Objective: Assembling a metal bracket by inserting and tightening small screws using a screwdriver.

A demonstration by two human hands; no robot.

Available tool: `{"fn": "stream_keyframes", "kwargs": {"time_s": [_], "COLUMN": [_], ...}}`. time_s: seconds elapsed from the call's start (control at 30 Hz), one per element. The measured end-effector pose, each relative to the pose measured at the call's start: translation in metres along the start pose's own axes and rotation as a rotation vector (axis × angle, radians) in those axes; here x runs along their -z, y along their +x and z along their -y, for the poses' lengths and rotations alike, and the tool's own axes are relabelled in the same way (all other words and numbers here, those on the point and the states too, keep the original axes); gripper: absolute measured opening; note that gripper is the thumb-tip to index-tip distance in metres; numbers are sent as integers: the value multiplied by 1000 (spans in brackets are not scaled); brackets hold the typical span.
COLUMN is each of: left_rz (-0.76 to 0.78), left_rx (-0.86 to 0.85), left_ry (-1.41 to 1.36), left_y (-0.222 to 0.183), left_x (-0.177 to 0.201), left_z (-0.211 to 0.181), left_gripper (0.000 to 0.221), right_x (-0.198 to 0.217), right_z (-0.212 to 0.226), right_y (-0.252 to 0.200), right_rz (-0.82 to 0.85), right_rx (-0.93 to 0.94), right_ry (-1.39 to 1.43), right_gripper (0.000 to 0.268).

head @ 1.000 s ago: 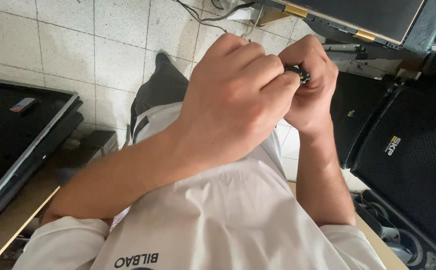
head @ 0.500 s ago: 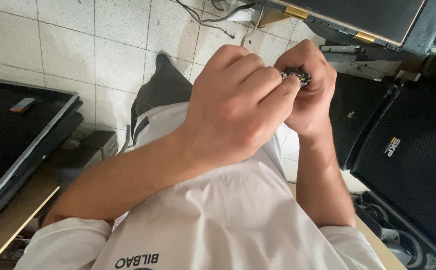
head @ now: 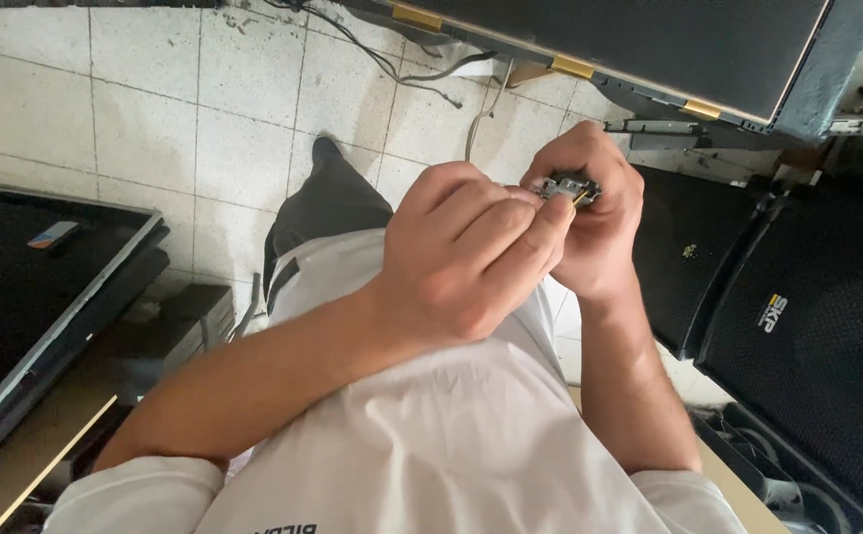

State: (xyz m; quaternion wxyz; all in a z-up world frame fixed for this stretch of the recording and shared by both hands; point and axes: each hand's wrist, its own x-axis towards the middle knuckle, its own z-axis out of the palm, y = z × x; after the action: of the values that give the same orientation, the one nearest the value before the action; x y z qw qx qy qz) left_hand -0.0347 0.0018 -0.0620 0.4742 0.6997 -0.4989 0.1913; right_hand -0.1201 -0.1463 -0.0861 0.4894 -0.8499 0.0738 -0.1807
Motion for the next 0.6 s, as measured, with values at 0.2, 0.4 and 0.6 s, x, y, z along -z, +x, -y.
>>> {"fn": "stream_keyframes", "kwargs": {"time_s": [0.2, 0.4, 0.6], "left_rz": [40, 73, 36], "left_rx": [55, 57, 1], "left_ry": [22, 34, 22], "left_y": [6, 6, 10], "left_x": [4, 3, 6], "left_z": [-2, -3, -3], "left_gripper": [22, 24, 15], "right_x": [3, 5, 2], "right_z": [0, 3, 2], "right_y": [1, 2, 4], "right_rz": [10, 24, -18], "right_rx": [8, -5, 27], "right_ry": [-18, -23, -7], "right_gripper": [16, 14, 18]}}
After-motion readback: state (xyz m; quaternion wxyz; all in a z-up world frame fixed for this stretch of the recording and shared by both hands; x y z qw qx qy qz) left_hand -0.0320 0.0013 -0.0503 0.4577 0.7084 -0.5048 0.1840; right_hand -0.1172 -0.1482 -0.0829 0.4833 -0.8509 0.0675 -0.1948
